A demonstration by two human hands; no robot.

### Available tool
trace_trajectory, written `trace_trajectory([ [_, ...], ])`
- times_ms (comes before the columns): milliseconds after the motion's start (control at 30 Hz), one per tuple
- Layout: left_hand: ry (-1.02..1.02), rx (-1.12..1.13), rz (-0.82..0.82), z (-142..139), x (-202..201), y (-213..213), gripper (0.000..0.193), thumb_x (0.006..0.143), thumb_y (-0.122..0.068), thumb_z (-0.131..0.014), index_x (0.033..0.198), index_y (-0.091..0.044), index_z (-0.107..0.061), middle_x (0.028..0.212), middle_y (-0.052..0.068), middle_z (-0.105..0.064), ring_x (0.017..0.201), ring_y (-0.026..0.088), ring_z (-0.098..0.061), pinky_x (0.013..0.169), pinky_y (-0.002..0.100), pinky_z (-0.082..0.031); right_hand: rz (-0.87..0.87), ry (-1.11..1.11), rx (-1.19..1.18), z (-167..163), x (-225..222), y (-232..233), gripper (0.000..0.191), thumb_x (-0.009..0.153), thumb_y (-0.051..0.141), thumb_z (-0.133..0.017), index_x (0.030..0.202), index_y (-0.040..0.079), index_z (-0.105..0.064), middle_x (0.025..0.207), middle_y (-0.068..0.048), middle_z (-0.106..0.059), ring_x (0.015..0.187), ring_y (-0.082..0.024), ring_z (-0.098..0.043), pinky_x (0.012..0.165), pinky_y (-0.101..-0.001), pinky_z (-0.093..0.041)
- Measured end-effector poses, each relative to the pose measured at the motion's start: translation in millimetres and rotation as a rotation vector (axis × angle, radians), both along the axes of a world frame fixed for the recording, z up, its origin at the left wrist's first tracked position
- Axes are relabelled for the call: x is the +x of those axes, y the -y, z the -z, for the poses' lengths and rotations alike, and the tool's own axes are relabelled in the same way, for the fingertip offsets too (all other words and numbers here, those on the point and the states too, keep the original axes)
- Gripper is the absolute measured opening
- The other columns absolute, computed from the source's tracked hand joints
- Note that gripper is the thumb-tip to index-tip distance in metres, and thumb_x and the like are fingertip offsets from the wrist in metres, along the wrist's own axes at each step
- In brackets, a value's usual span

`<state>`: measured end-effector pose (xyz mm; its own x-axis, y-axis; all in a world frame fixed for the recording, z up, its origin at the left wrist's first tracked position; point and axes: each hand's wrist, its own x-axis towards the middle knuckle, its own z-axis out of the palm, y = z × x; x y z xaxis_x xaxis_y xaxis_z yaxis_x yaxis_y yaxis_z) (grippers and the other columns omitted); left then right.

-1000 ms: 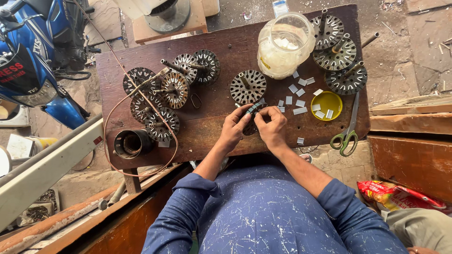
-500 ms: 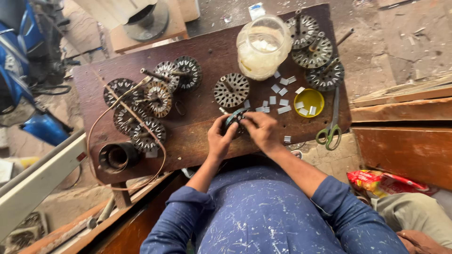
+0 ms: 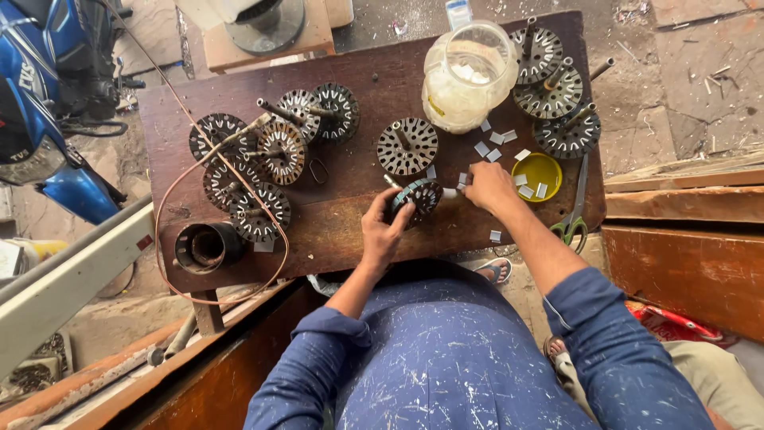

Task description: The person assembles small white rectangular pieces into the slots of circular metal motor armatures. They use shears to trim excess material and place the finished armatures on the table.

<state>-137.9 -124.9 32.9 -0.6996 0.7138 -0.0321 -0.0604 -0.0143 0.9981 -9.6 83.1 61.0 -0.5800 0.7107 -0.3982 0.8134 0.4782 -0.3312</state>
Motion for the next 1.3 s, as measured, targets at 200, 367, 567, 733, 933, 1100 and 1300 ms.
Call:
trace_trajectory([
  [200,-0.007,-0.079,-0.102,6,9,-4,0.025,0.095,-0.013,-0.075,0.117,-0.001,-0.071,0.084,0.002,-0.069,0.073,0.007,-0.061,0.067,0.022,-0.052,0.532,-0.612,-0.406,-3,20,12,0.022,0.096,0.013,-0.071,0.115,0.004,-0.074,0.09,-0.014,-0.076,0.076,-0.023,-0.073,0.064,-0.0337,-0.058],
  [367,-0.145,-0.016,-0.158,7,9,-10,0.024,0.094,-0.011,-0.076,0.115,-0.001,-0.07,0.088,0.004,-0.072,0.076,0.008,-0.062,0.069,0.025,-0.054,0.717,-0.868,-0.681,11,28,20,0.025,0.101,0.011,-0.067,0.118,-0.007,-0.065,0.094,-0.012,-0.075,0.078,-0.02,-0.075,0.061,-0.0293,-0.061],
  [567,-0.061,-0.111,0.02,-2,-12,0,0.026,0.092,-0.008,-0.076,0.116,-0.001,-0.072,0.097,0.007,-0.078,0.086,0.009,-0.071,0.079,0.025,-0.059,0.067,-0.414,0.468,17,39,38,0.036,0.086,0.023,-0.078,0.116,0.004,-0.07,0.107,-0.018,-0.07,0.093,-0.036,-0.069,0.074,-0.0427,-0.056],
  [733,0.031,-0.09,0.068,-5,-17,13,0.024,0.095,-0.006,-0.074,0.118,0.001,-0.072,0.099,0.007,-0.077,0.09,0.01,-0.068,0.081,0.025,-0.057,-0.09,-0.352,0.216,25,21,64,0.031,0.091,0.026,-0.075,0.121,0.019,-0.071,0.104,-0.01,-0.067,0.099,-0.031,-0.067,0.084,-0.0431,-0.056],
  [933,0.077,-0.112,0.06,1,-9,8,0.025,0.096,-0.009,-0.073,0.119,0.0,-0.074,0.101,0.007,-0.078,0.09,0.01,-0.069,0.083,0.025,-0.058,0.093,-0.434,0.055,25,12,59,0.034,0.089,0.023,-0.079,0.119,0.01,-0.067,0.102,-0.013,-0.072,0.095,-0.033,-0.07,0.082,-0.0438,-0.056],
  [1100,0.1,-0.089,0.092,4,15,-12,0.025,0.095,-0.012,-0.074,0.118,0.0,-0.072,0.101,0.006,-0.077,0.091,0.009,-0.067,0.083,0.026,-0.057,0.384,-0.619,-0.004,4,47,25,0.039,0.086,0.023,-0.081,0.121,0.01,-0.068,0.104,-0.014,-0.075,0.087,-0.029,-0.073,0.077,-0.0396,-0.059],
  [1300,-0.027,-0.151,0.081,-9,25,-18,0.024,0.097,-0.015,-0.073,0.116,-0.001,-0.072,0.097,0.006,-0.076,0.089,0.009,-0.067,0.082,0.026,-0.056,0.206,-0.234,0.354,-16,139,-29,0.025,0.088,0.024,-0.079,0.111,0.016,-0.079,0.106,-0.012,-0.071,0.096,-0.033,-0.069,0.082,-0.0453,-0.055],
])
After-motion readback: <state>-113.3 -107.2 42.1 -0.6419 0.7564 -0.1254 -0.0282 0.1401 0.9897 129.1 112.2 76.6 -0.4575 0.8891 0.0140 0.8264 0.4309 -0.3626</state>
